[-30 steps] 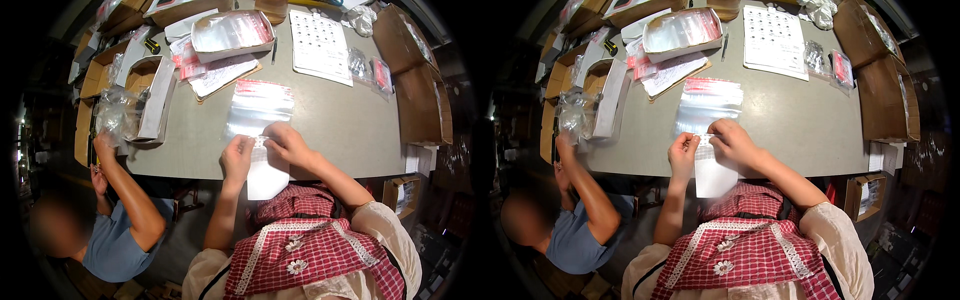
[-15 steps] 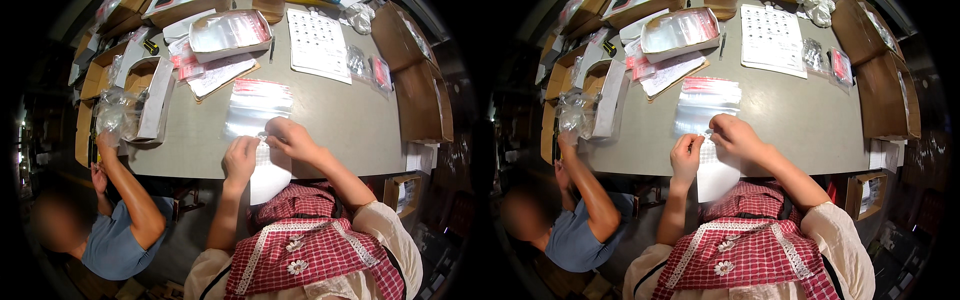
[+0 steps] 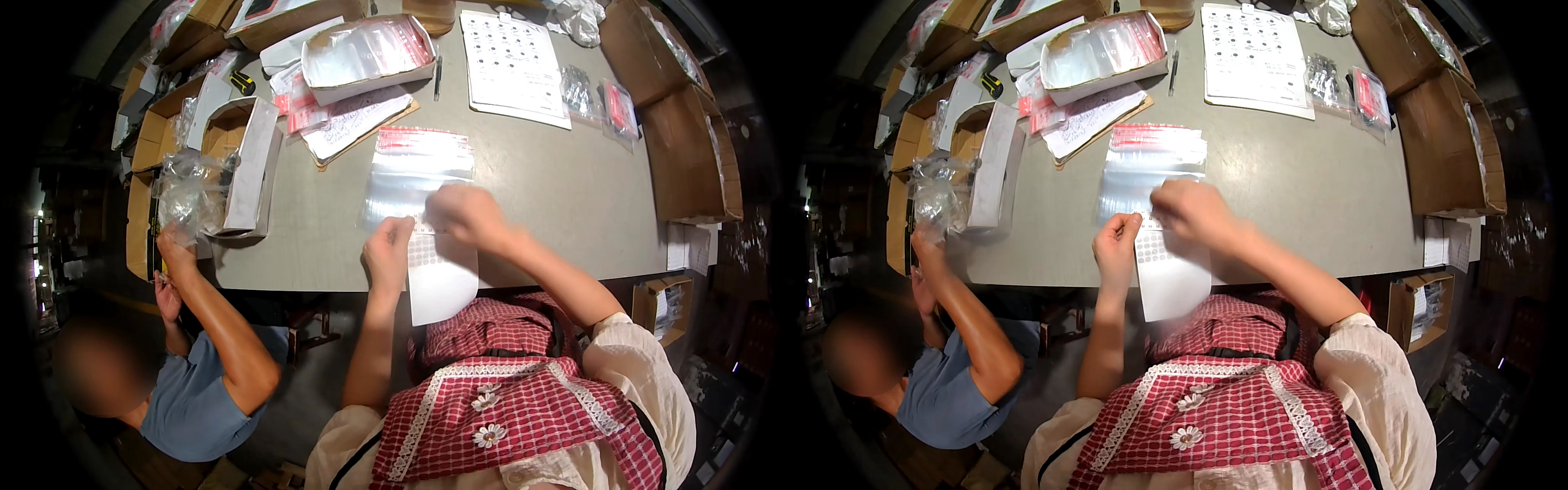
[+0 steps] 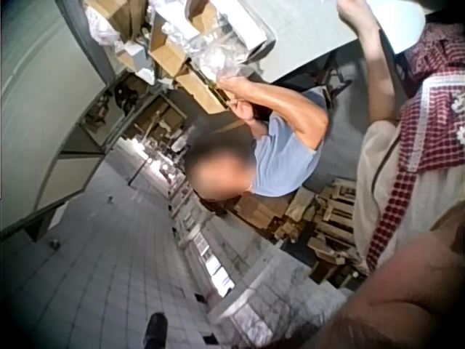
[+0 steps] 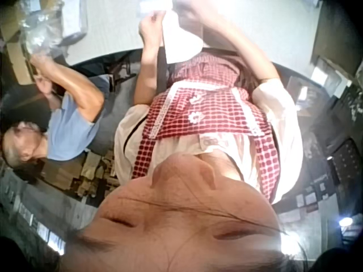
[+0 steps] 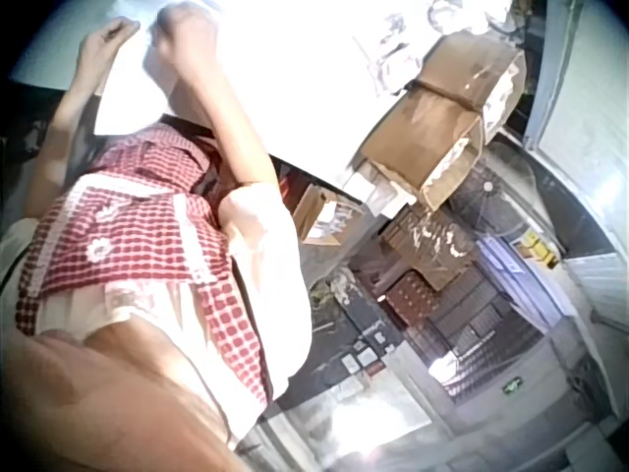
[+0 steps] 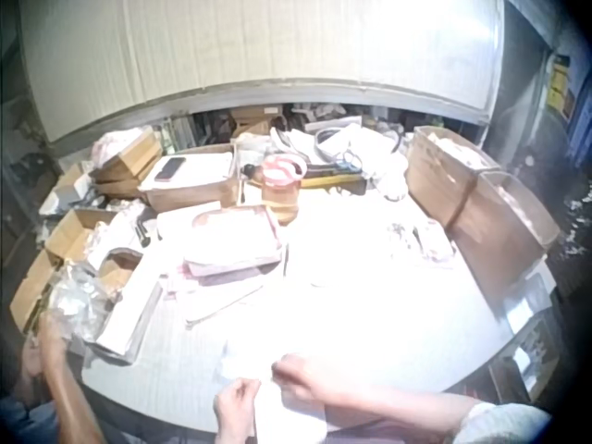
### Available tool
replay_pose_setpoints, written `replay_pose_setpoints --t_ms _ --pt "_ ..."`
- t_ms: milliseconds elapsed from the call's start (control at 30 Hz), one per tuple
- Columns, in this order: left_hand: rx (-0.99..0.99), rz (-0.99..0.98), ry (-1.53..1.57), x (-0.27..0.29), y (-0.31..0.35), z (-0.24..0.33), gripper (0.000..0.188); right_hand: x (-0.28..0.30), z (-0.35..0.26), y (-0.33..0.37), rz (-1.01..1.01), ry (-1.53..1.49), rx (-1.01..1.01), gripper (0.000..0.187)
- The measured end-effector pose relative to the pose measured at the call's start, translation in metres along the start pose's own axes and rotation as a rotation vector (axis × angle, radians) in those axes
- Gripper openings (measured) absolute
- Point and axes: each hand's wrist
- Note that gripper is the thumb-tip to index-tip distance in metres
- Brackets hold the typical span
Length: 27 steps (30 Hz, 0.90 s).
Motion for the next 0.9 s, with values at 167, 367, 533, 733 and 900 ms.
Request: replay_pose_setpoints --t_ms 167,367,533,733,900 --pt "0.004 -0.043 -0.158 -0.008 -0.001 0.017 0.030 -0.003 0.042 -0.029 -0.056 0.190 -0.304 0.018" --pt "0.009 -0.036 -0.201 -0.003 0.001 0.003 0.031 0.032 0.077 -0.001 -0.176 0.476 -0.487 0.016" --pt "0.041 -0.077 -0.213 -0.011 0.003 0.024 0.031 0.066 0.078 0.008 -0.230 0.587 -0.446 0.019" --pt "-0.024 -0.100 -0.200 -0.019 0.005 0.029 0.030 0.030 0.056 -0.009 -0.024 0.230 -0.255 0.012" --pt "-0.036 -0.106 -0.198 -0.019 0.009 0.033 0.028 0.032 0.074 0.000 0.012 0.493 -0.359 0.015"
Point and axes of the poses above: each hand's wrist, its own y-axis away from the middle knuckle, its own x-axis out of the back of the hand, z = x × y, and after that the axes turned 8 degrees about y, right-handed
